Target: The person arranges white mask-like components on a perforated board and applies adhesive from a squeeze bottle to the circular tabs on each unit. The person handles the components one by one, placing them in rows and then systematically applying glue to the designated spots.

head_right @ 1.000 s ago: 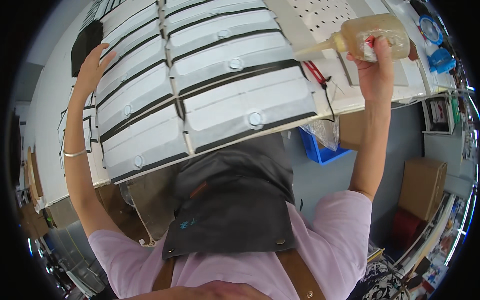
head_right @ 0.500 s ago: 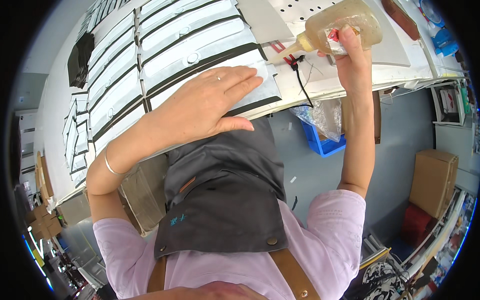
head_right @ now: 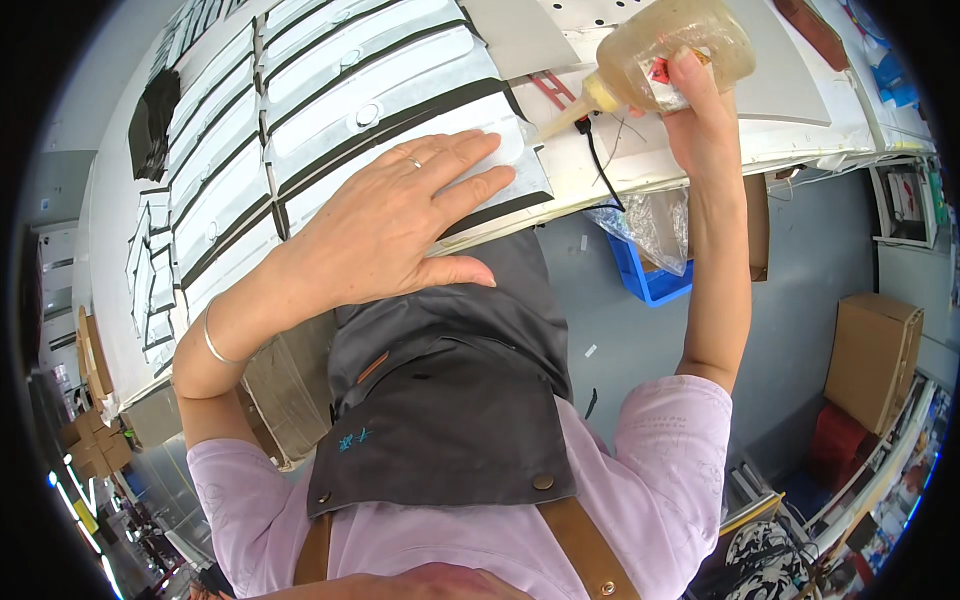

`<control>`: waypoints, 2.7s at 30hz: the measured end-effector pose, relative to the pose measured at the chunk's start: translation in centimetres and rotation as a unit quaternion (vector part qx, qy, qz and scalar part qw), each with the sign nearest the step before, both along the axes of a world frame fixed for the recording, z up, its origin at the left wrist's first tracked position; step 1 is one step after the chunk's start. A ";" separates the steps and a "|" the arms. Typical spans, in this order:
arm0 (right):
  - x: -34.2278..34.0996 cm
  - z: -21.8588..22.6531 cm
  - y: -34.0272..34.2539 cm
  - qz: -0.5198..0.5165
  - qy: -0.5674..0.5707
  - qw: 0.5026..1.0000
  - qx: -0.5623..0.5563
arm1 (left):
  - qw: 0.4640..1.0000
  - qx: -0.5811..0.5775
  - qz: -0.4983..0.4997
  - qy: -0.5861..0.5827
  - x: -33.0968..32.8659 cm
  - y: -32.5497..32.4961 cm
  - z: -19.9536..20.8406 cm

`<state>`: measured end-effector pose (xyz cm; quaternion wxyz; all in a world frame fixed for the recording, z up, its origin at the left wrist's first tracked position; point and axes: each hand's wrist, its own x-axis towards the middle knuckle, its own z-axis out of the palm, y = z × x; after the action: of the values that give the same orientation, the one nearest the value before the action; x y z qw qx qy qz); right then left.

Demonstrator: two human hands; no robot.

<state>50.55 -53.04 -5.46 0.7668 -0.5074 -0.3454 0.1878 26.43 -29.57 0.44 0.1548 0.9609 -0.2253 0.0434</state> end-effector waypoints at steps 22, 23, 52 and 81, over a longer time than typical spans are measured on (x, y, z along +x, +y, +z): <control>1.1 3.9 2.4 -0.133 0.015 0.970 0.201 | 0.999 -0.034 0.001 0.013 -0.4 0.5 -0.8; 0.8 5.5 3.5 -0.143 0.001 0.962 0.231 | 0.999 -0.035 0.005 0.014 -0.6 0.5 -0.7; 5.6 1.8 6.1 -0.042 -0.021 0.997 -0.060 | 0.997 -0.016 0.070 -0.034 4.7 6.8 -1.2; 7.3 5.3 14.2 -0.092 -0.051 0.994 -0.012 | 0.993 -0.040 0.099 -0.055 7.0 9.8 -0.4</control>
<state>57.84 -38.84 -0.12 0.7559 -0.5553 -0.3336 0.0948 33.43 -19.80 0.09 0.1753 0.9677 -0.1353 0.1204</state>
